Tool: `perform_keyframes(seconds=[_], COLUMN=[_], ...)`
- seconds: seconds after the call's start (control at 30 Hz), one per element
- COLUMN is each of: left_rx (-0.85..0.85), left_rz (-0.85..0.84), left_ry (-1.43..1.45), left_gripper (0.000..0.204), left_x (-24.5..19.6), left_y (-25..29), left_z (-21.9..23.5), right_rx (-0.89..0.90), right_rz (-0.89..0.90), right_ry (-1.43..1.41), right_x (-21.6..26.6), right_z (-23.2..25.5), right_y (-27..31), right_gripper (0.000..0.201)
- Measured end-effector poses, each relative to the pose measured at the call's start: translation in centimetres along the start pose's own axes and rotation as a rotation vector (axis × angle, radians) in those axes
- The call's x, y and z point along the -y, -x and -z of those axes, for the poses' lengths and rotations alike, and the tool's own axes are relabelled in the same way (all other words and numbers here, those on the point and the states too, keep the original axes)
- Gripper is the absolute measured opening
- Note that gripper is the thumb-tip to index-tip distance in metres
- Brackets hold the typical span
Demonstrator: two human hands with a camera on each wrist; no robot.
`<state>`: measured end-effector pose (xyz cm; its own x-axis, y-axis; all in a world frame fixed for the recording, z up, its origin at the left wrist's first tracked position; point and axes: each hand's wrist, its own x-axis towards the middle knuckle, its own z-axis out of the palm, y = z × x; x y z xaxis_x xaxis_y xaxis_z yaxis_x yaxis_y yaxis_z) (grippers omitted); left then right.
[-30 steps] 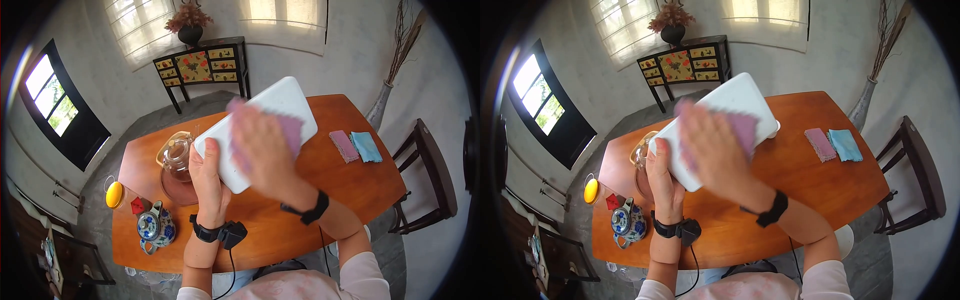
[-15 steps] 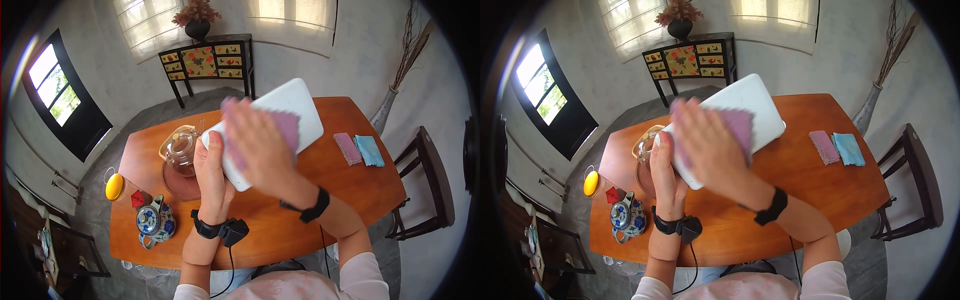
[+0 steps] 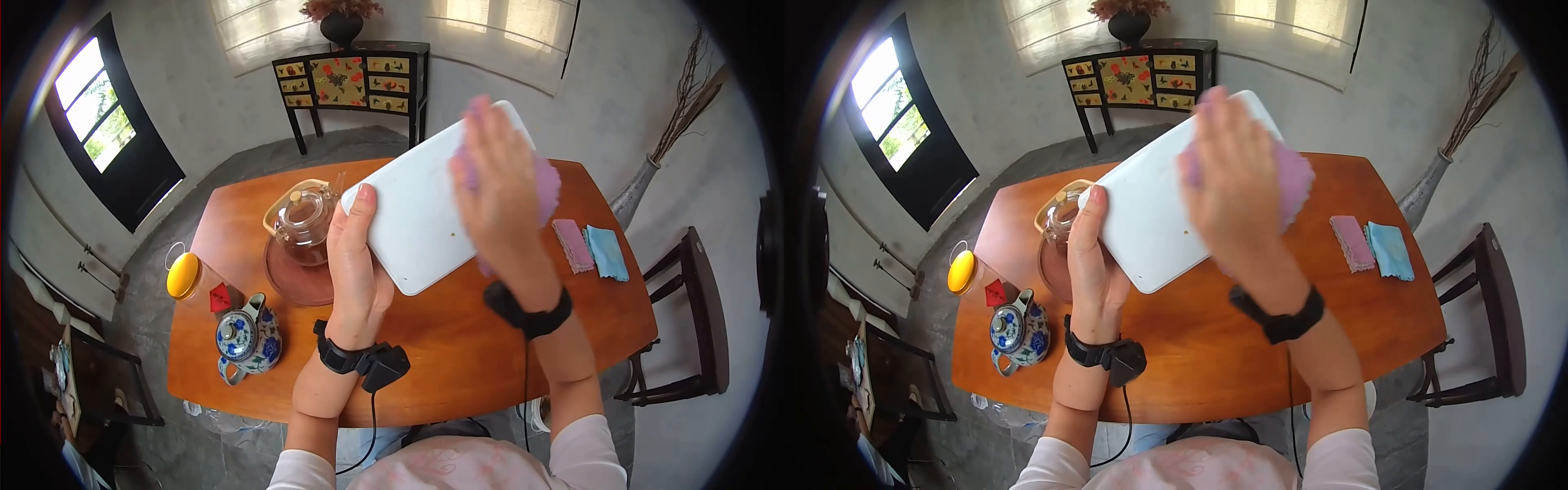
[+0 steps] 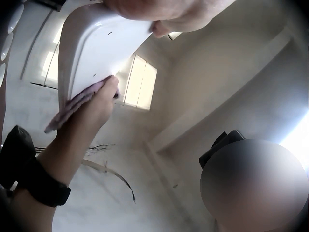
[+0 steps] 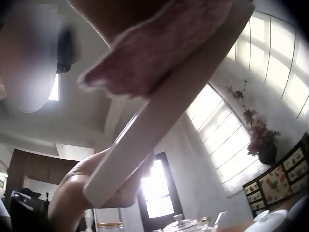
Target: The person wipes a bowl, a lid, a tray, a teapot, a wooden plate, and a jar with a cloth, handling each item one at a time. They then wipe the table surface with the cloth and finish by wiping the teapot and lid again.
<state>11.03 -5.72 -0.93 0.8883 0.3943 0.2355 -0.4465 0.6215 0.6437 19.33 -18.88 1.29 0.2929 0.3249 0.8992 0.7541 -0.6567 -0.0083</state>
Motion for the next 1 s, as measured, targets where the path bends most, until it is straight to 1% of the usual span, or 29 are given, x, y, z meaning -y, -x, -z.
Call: perform_keyframes(seconds=[0.03,0.07,0.1,0.13,0.17,0.23,0.27,0.3,0.37,0.4,0.47,0.53,0.57,0.63,0.67,0.7,0.77,0.8,0.87,0.9,0.93,0.97,1.0], left_rx=[-0.039,-0.039,-0.028,-0.02,-0.023,-0.026,0.026,0.028,-0.038,-0.087,-0.065,-0.027,-0.023,-0.034,-0.024,-0.03,-0.033,-0.05,-0.071,-0.067,-0.073,-0.08,-0.046], left_rz=[0.015,0.014,0.055,0.099,0.099,0.146,0.173,0.175,0.12,0.104,0.103,0.094,0.097,0.077,0.08,0.089,0.098,0.071,0.011,0.011,-0.023,-0.055,-0.061], left_ry=[0.026,0.025,0.118,0.21,0.209,0.236,0.222,0.224,0.203,0.202,0.19,0.17,0.172,0.135,0.137,0.133,0.128,0.145,0.201,0.2,0.197,0.195,0.23], left_gripper=[0.026,0.026,0.025,0.025,0.025,0.026,0.028,0.028,0.032,0.039,0.039,0.038,0.038,0.038,0.038,0.035,0.032,0.031,0.031,0.031,0.032,0.032,0.033], left_x=[0.1,0.3,0.5,0.6,0.5,0.4,0.2,0.0,0.0,0.0,-0.5,-0.8,-0.7,-0.3,0.0,0.6,1.5,2.1,3.2,3.2,3.2,3.2,3.4], left_y=[-0.1,-0.4,-0.7,-0.8,-1.0,-1.0,-1.1,-1.1,-1.2,-1.1,-0.7,-0.2,-0.1,0.1,0.2,0.3,0.7,1.0,1.4,1.3,1.2,1.1,0.6], left_z=[0.3,0.7,1.3,1.9,2.5,3.2,3.1,2.9,2.4,2.1,1.6,1.1,1.1,1.0,0.9,0.8,0.4,0.1,-0.5,-0.6,-0.7,-0.8,-0.1], right_rx=[0.057,0.111,0.195,0.249,0.251,0.292,0.303,0.303,0.207,0.162,0.043,-0.171,-0.172,-0.337,-0.416,-0.422,-0.499,-0.503,-0.538,-0.524,-0.421,-0.441,-0.336], right_rz=[0.027,0.055,0.116,0.129,0.128,0.271,0.358,0.358,0.588,0.563,0.38,0.158,0.158,0.019,-0.181,-0.178,-0.799,-0.798,-0.888,-0.986,-1.007,-1.01,-0.944], right_ry=[-0.083,-0.167,-0.22,-0.23,-0.233,-0.255,-0.247,-0.243,-0.128,-0.022,0.047,-0.035,-0.03,-0.381,-0.602,-0.595,-1.089,-1.088,-1.406,-1.441,-1.461,-1.486,-1.384], right_x=[1.7,3.7,5.6,7.1,7.2,6.3,5.8,4.8,2.5,1.1,-2.1,-4.2,-4.8,-5.5,-5.2,-4.4,-2.9,-2.5,-1.4,0.4,1.8,3.8,5.1], right_z=[-0.6,-0.9,-0.9,-0.3,-0.2,0.2,0.5,0.6,0.9,1.4,1.9,2.3,1.9,1.5,1.3,1.6,1.9,1.5,0.3,0.2,0.0,-0.7,-1.1], right_y=[0.3,0.9,1.6,2.2,2.7,4.0,4.8,5.4,6.5,6.4,5.3,3.1,2.4,1.2,0.8,0.2,-0.8,-0.5,0.9,1.3,2.7,3.8,5.6], right_gripper=[0.049,0.049,0.053,0.053,0.053,0.053,0.048,0.048,0.043,0.039,0.038,0.036,0.036,0.034,0.033,0.033,0.042,0.042,0.04,0.038,0.038,0.039,0.044])
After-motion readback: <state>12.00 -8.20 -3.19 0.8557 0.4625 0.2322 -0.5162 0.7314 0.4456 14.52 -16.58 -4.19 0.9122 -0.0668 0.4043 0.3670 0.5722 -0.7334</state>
